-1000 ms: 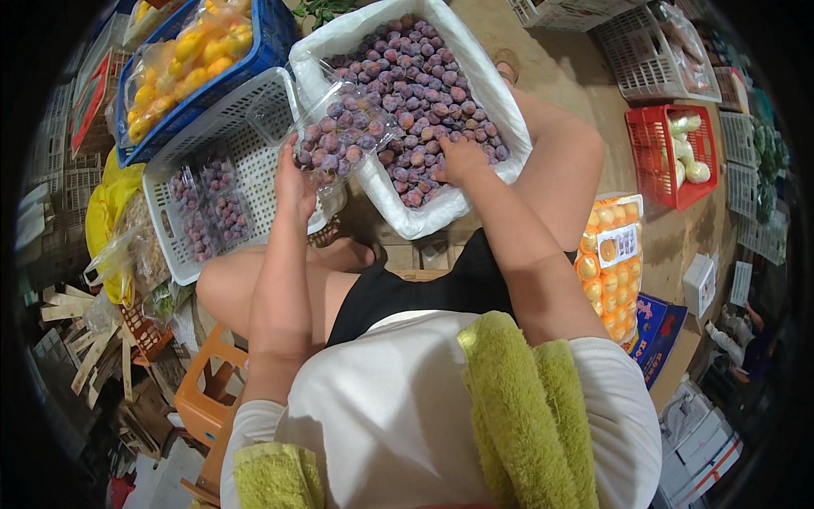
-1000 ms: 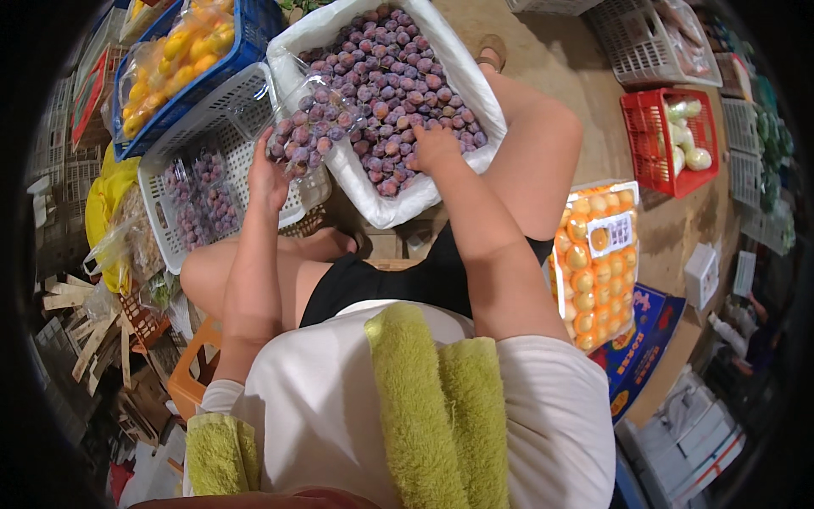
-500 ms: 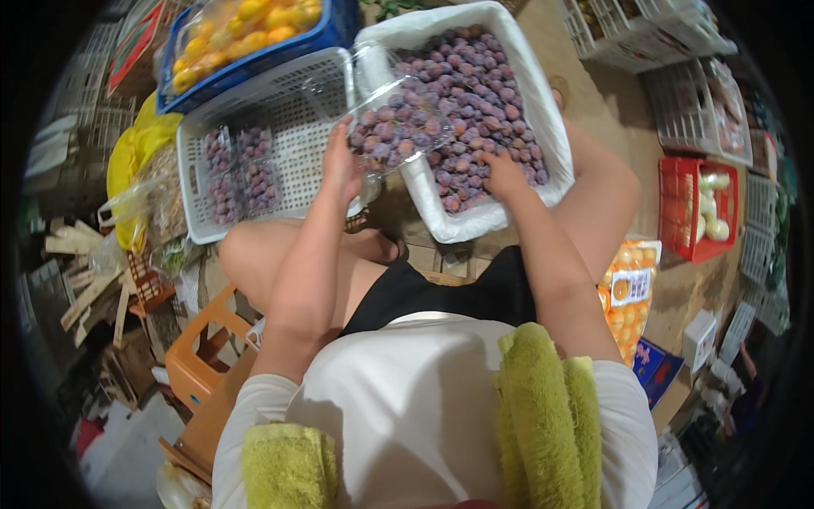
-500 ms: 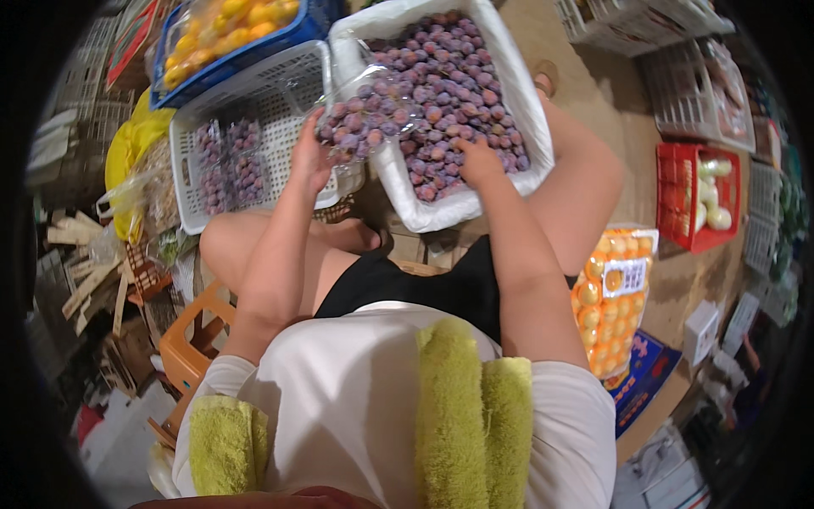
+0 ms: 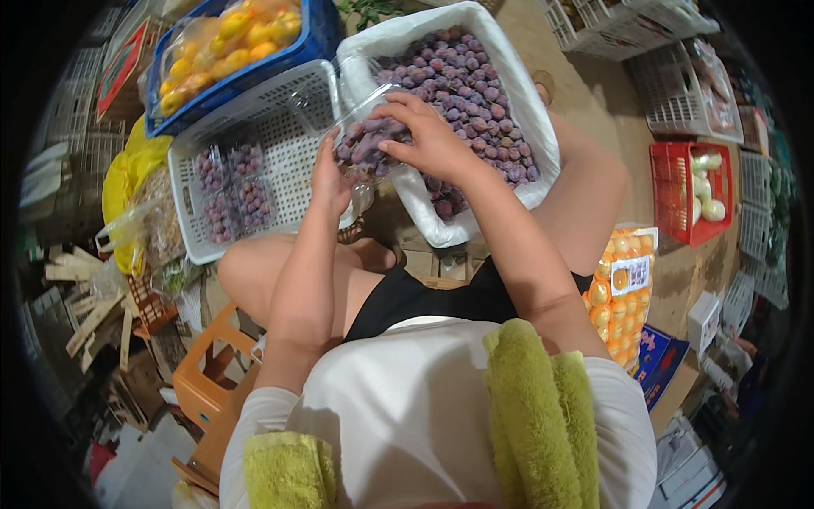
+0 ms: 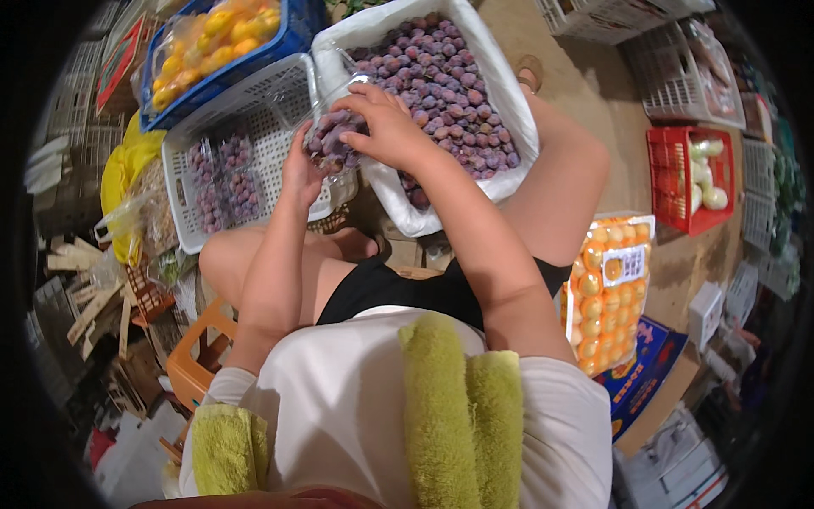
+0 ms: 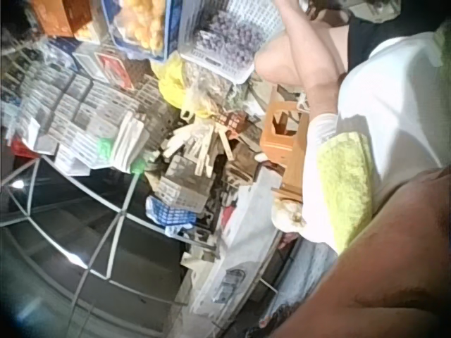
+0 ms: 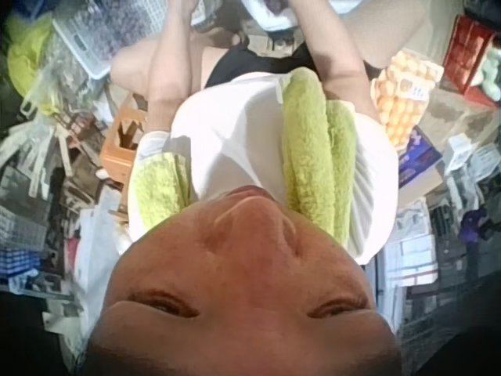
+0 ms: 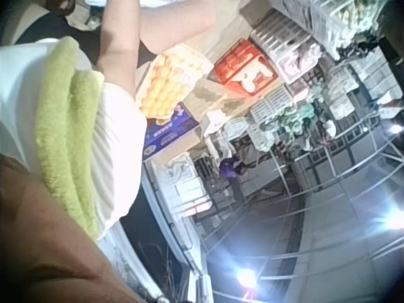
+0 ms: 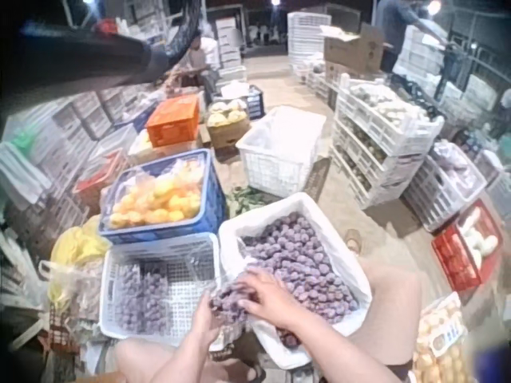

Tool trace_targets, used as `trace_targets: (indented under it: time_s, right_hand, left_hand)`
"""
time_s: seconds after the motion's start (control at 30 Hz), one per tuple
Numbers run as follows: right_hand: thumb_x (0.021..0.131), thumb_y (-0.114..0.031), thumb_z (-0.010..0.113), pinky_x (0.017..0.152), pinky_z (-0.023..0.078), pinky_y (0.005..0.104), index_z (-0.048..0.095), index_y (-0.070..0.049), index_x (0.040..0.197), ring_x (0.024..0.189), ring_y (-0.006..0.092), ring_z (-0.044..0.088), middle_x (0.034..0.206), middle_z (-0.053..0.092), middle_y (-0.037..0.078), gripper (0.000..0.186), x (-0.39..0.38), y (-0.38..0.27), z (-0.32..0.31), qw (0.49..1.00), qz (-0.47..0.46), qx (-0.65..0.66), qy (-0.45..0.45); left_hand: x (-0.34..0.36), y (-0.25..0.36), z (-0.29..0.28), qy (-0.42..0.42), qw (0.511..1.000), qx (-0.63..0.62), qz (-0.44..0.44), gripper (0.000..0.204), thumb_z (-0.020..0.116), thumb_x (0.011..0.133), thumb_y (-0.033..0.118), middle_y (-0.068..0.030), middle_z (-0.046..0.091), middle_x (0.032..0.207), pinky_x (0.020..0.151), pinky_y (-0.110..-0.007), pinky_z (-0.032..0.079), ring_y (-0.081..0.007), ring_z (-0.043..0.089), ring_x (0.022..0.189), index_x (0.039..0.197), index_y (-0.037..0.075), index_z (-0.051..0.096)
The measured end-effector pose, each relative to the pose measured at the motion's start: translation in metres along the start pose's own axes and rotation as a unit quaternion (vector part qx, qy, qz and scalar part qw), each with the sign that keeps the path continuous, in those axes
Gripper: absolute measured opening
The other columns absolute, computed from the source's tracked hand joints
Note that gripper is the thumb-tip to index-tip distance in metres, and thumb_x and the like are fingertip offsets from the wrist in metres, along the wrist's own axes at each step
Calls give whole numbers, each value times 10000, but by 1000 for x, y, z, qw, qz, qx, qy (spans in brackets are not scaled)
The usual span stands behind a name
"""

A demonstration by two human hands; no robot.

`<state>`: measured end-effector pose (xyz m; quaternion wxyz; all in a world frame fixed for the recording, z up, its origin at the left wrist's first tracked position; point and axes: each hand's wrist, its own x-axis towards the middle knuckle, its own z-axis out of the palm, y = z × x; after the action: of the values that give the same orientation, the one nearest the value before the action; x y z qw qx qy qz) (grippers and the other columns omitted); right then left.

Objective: The person sits on the floor and packs purple plums from a large white crate into small clear plastic containers. They place the filled containers into a white basket and occasionally handle a package of yellow fruit.

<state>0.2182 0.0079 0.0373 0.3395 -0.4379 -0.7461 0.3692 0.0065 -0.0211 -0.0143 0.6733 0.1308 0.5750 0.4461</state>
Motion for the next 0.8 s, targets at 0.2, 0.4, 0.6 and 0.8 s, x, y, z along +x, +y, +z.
trace_targets:
  time_s: [0.2, 0.4, 0.6, 0.8]
  right_hand:
    - [800, -346, 729, 1105, 283, 577, 455, -230, 1429, 1397, 365, 307, 1540, 297, 161, 696, -48, 128, -18, 882, 261, -387, 68]
    - [775, -383, 760, 949, 455, 543, 533, -258, 1318, 1202, 380, 470, 1338, 438, 121, 602, -67, 138, -29, 873, 311, -374, -21]
    - [813, -362, 717, 869, 516, 499, 558, -239, 1244, 1142, 391, 511, 1204, 513, 137, 476, -75, 152, -19, 874, 322, -360, -57]
    - [809, -326, 683, 929, 468, 506, 561, -197, 1249, 1154, 388, 499, 1211, 538, 149, 475, -85, 143, -22, 878, 264, -388, -94]
  left_hand:
    - [3, -3, -3, -43, 998, -41, 8, 426, 394, 1027, 388, -92, 491, 1429, 1033, -486, 402, -297, 506, 1275, 1422, 233, 427]
    - [3, -2, -6, -17, 999, -28, 7, 433, 371, 1034, 386, -104, 491, 1428, 1020, -453, 427, -289, 519, 1262, 1429, 217, 418]
    - [4, -1, -5, -3, 1000, -19, 3, 436, 351, 1039, 385, -96, 513, 1402, 994, -449, 441, -286, 539, 1231, 1436, 213, 404]
    - [6, -2, -7, -15, 999, -28, 10, 436, 379, 1030, 391, -91, 540, 1368, 917, -444, 465, -279, 563, 1183, 1428, 219, 417]
